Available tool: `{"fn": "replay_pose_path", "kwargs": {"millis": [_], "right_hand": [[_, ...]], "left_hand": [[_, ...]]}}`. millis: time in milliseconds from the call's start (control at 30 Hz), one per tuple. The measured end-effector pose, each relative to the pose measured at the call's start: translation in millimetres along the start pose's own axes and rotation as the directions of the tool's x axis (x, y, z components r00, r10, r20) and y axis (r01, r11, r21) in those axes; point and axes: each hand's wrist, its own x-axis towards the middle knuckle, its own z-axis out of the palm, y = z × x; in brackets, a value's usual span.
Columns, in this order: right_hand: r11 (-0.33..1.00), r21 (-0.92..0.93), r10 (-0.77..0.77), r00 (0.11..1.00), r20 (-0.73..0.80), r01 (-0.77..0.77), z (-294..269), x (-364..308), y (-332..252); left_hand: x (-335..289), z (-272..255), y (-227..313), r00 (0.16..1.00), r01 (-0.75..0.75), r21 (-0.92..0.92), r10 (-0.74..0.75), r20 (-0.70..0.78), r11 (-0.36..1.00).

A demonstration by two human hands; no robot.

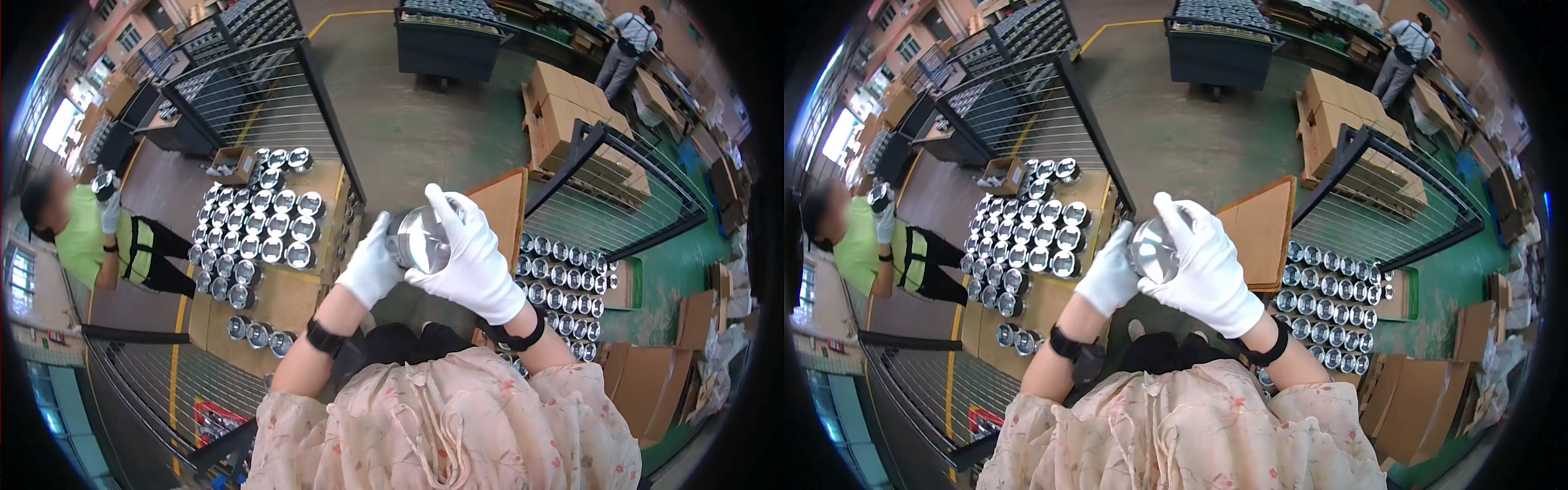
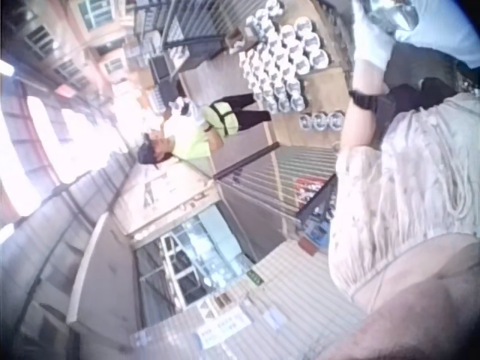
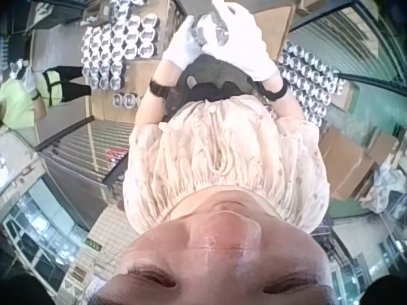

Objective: Inspect and arrange cylindrical metal pistons on a cardboard-covered table in an industrial workshop.

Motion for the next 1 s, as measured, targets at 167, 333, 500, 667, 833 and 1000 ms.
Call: {"fn": "replay_pose_path", "kwargs": {"millis": [167, 333, 500, 667, 833, 1000], "right_hand": [[0.994, 0.110, 0.011, 1.000, 0.002, -0.011, 6.8, -7.7, -2.3], [0.991, 0.097, 0.100, 0.990, -0.104, -0.090, 27.6, -4.1, -7.7], [0.813, 0.550, 0.353, 0.912, -0.208, -0.189, 47.6, 11.9, 33.1], [0.676, 0.611, 0.522, 0.853, -0.002, -0.413, 22.2, 0.0, 56.4], [0.112, 0.782, 0.403, 0.747, 0.529, -0.613, 28.2, -46.2, 34.5], [-0.390, 0.695, 0.050, 0.740, 0.671, -0.604, 39.8, -50.7, -3.9]], "left_hand": [[14.9, -20.6, -56.1, 0.933, 0.048, -0.367, 0.090, 0.349, 0.929], [6.6, -23.1, -46.8, 0.963, 0.224, -0.600, -0.078, 0.259, 0.768], [-8.2, -18.3, -32.1, 0.960, 0.220, -0.734, -0.277, 0.046, 0.642], [-12.8, -15.9, -37.2, 0.965, 0.130, -0.698, -0.252, -0.073, 0.704], [-10.4, -14.6, -9.8, 0.973, 0.148, -0.757, -0.229, -0.002, 0.636], [-0.2, -6.5, 21.5, 0.965, -0.198, -0.508, 0.076, -0.251, 0.838]]}}
